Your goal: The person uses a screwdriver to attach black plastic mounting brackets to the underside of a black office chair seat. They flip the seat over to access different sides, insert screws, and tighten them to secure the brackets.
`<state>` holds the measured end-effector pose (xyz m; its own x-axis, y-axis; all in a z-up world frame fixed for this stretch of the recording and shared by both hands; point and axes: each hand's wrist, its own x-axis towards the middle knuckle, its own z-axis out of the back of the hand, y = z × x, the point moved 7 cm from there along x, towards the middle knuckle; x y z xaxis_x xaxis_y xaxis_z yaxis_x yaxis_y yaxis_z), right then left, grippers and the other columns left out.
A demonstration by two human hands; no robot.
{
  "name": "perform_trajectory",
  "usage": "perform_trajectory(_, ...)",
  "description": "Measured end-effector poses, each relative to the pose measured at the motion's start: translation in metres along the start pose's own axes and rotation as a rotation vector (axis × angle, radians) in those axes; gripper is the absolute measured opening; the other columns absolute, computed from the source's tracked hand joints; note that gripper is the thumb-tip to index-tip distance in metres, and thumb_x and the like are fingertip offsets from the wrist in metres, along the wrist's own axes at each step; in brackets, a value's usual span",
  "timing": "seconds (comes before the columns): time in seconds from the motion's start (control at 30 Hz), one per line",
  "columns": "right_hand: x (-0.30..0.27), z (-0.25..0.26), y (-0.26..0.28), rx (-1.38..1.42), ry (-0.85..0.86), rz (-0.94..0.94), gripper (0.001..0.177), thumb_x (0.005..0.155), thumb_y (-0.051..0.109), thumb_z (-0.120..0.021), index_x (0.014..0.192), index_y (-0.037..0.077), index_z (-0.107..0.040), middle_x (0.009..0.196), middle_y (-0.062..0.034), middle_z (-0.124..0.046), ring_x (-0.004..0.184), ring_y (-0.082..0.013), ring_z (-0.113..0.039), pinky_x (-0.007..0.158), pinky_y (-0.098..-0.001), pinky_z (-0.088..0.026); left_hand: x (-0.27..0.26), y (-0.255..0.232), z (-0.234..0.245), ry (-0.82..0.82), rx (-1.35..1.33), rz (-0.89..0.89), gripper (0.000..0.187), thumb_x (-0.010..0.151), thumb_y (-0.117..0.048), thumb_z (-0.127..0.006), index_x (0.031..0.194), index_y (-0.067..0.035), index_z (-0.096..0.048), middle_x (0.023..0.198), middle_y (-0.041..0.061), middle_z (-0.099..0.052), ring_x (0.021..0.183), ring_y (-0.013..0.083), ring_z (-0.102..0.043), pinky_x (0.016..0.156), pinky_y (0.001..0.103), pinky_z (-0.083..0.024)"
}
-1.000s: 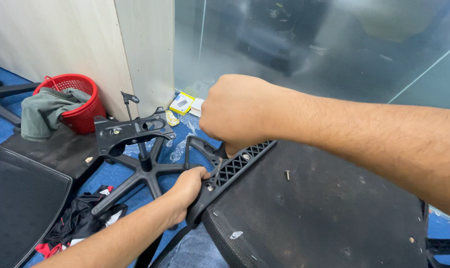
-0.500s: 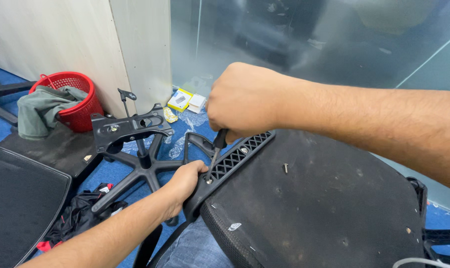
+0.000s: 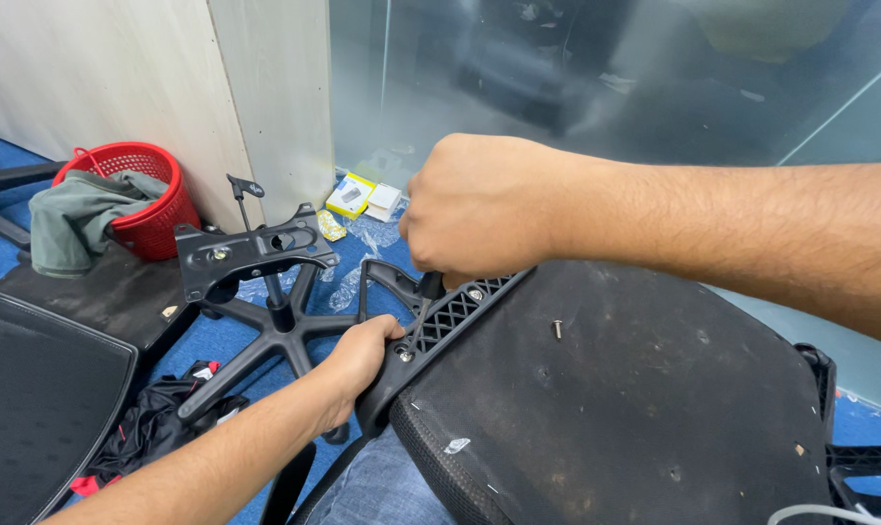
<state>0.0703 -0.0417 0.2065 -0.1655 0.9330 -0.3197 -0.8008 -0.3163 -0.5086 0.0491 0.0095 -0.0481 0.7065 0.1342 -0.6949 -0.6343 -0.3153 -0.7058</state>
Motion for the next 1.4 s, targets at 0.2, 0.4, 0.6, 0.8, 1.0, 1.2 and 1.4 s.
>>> perform_trajectory(0.2,0.002,-0.002,-0.003,-0.020,0.062,-0.024,0.028,0.069,0.043,-0.081,0.076,0.016,-0.078,0.077,-0.0033,-0.073,0.075,-0.0296,-0.071,0.056,-0.0439,-0.054,-0.004,-0.002,-0.001,-0.005,0.022,-0.008,0.035,0.090,-0.036,-0.050,0.086,-0.010,-0.073,0.081,0.010,-0.073,0.073,0.0206,-0.063,0.078,0.035,-0.048)
perform_trajectory(0.4,0.003,-0.003,-0.002,-0.034,0.111,-0.031,0.032,0.071,0.045,-0.081,0.072,0.012,-0.077,0.072,-0.0041,-0.073,0.070,-0.0277,-0.071,0.056,-0.0430,-0.055,-0.005,-0.002,0.000,-0.005,0.026,0.004,0.034,0.089,-0.036,-0.049,0.083,-0.011,-0.072,0.080,0.009,-0.072,0.073,0.0201,-0.062,0.078,0.035,-0.047)
perform_trajectory(0.6,0.006,-0.004,-0.004,0.000,0.156,-0.055,0.032,0.071,0.044,-0.082,0.073,0.013,-0.077,0.069,-0.0088,-0.071,0.069,-0.0317,-0.070,0.060,-0.0446,-0.054,0.004,0.001,-0.004,0.003,-0.069,0.016,0.030,0.087,-0.031,-0.051,0.081,-0.009,-0.070,0.077,0.011,-0.070,0.068,0.0222,-0.061,0.072,0.036,-0.049)
perform_trajectory(0.8,0.008,-0.001,-0.008,0.108,0.217,-0.189,0.032,0.069,0.044,-0.084,0.074,0.012,-0.078,0.070,-0.0094,-0.072,0.071,-0.0321,-0.071,0.063,-0.0450,-0.054,0.008,0.004,-0.007,0.031,-0.147,0.019,0.031,0.086,-0.029,-0.050,0.082,-0.007,-0.071,0.078,0.013,-0.072,0.068,0.0243,-0.062,0.071,0.037,-0.051)
perform_trajectory(1.0,0.021,0.005,-0.002,0.133,0.236,-0.308,0.035,0.063,0.039,-0.088,0.079,0.010,-0.078,0.078,-0.0098,-0.074,0.077,-0.0292,-0.072,0.068,-0.0432,-0.057,0.004,0.003,-0.009,0.039,-0.156,0.058,0.032,0.089,-0.030,-0.049,0.089,-0.007,-0.072,0.083,0.015,-0.074,0.072,0.0249,-0.065,0.074,0.037,-0.053)
perform_trajectory(1.2,0.018,0.000,-0.010,0.189,0.371,-0.449,0.043,0.065,0.046,-0.091,0.085,0.010,-0.079,0.082,-0.0097,-0.075,0.080,-0.0292,-0.073,0.072,-0.0416,-0.058,0.003,0.000,-0.010,0.055,-0.131,0.044,0.033,0.091,-0.027,-0.047,0.089,-0.006,-0.072,0.082,0.015,-0.073,0.071,0.0252,-0.064,0.074,0.038,-0.053)
perform_trajectory(1.4,0.028,-0.005,-0.015,0.209,0.504,-0.523,0.052,0.066,0.051,-0.091,0.098,0.012,-0.080,0.093,-0.0072,-0.077,0.091,-0.0273,-0.074,0.078,-0.0413,-0.059,0.004,-0.001,-0.006,0.048,-0.102,0.045,0.035,0.094,-0.029,-0.046,0.090,-0.008,-0.074,0.084,0.013,-0.076,0.072,0.0220,-0.067,0.076,0.035,-0.054)
